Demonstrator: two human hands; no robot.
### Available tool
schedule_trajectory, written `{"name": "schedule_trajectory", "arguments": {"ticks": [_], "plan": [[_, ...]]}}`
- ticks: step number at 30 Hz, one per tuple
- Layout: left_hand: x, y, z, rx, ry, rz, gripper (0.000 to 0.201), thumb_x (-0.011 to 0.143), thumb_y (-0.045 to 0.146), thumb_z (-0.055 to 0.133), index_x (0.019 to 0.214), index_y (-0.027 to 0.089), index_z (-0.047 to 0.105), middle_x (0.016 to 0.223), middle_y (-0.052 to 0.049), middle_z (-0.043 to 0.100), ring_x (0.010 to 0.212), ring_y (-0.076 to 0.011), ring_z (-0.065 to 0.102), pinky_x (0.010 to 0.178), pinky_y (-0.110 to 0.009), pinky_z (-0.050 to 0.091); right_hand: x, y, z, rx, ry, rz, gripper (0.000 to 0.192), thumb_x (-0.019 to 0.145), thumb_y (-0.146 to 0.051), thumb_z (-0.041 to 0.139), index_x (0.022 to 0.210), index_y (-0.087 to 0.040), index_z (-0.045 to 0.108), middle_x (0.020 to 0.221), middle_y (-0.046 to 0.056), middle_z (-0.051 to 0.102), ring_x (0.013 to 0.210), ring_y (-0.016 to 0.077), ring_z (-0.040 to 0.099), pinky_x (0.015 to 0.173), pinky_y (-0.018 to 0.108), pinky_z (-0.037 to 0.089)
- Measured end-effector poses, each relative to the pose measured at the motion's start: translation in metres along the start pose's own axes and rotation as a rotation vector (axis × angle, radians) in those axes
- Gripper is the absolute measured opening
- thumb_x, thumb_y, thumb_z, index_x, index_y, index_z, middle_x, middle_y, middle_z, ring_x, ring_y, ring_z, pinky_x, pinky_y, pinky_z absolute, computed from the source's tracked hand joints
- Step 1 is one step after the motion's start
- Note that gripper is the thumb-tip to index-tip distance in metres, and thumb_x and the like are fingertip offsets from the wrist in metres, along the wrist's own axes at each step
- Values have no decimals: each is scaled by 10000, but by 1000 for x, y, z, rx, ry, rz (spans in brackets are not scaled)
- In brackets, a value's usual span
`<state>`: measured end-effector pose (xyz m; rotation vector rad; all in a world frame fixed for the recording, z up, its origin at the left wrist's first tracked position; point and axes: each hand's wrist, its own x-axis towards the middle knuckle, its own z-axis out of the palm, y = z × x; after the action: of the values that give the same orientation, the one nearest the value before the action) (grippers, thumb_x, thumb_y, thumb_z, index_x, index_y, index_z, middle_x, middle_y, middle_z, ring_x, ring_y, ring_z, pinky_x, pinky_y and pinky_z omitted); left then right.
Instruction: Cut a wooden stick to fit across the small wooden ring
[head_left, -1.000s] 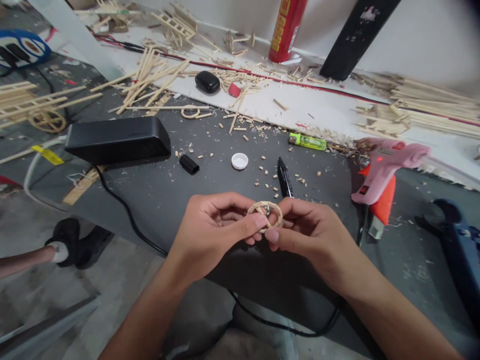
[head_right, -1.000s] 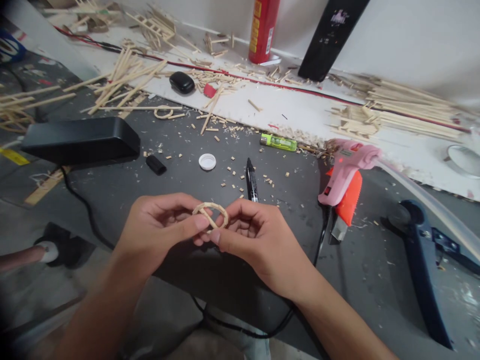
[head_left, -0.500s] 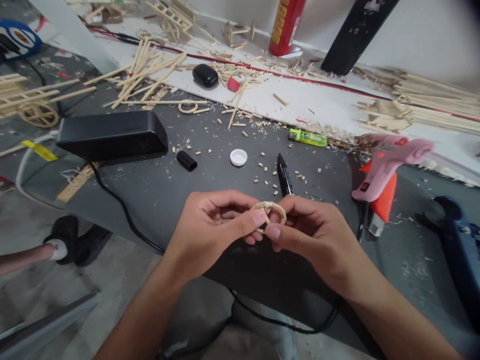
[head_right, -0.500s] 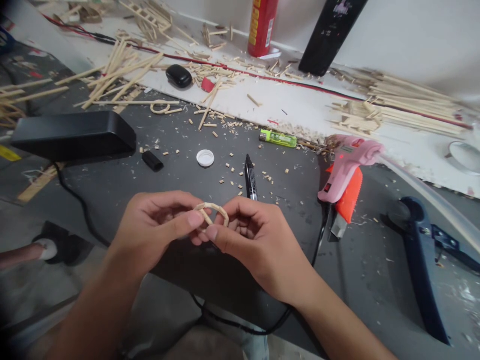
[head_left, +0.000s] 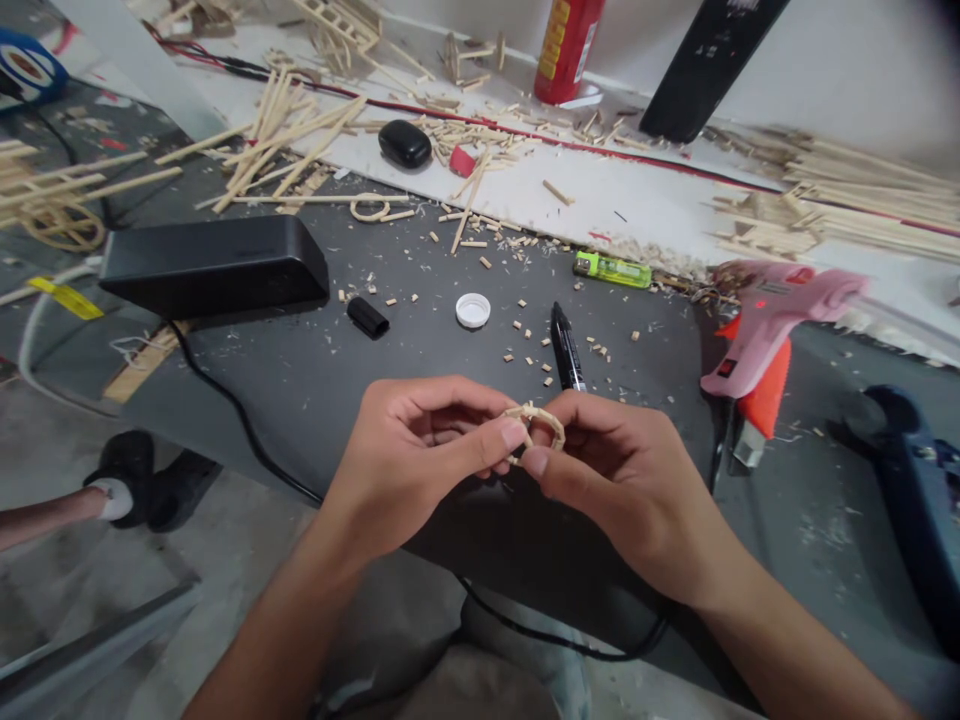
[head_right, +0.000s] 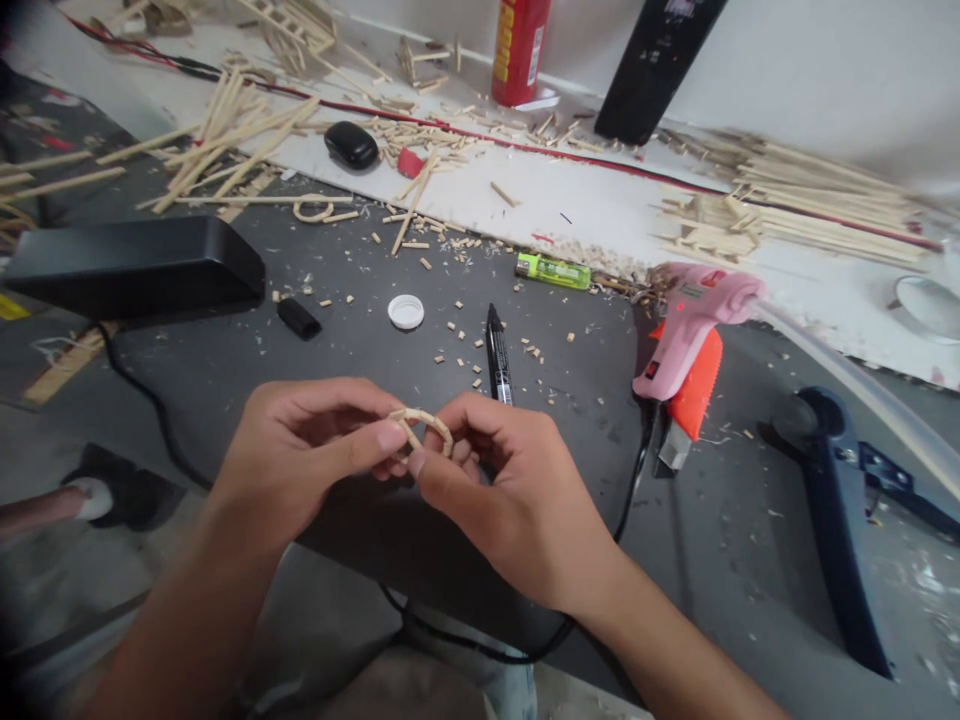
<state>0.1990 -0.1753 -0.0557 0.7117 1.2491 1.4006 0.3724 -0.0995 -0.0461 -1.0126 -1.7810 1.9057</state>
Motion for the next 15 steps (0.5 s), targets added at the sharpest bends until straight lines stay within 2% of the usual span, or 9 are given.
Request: {"name": "schedule_trajectory", "arguments": {"ticks": [6,15], "plan": [[0,-1,-2,73,8,35,50,815,181,867,801,227,854,733,-3,788,554,-83,628,520,-154,528,-1,-1,2,-102,52,-45,122,864,-208,752,773,-213,672,669,-38,569,619,116,458,551,245,369],[0,-5,-5,100,30,75,26,850,244,860,824,237,860,741,-8,783,548,-86,609,514,-167,516,1,-1,4,-142,84,-59,139,912,-263,739,791,-216,689,657,-44,575,603,107,470,545,245,370]]}}
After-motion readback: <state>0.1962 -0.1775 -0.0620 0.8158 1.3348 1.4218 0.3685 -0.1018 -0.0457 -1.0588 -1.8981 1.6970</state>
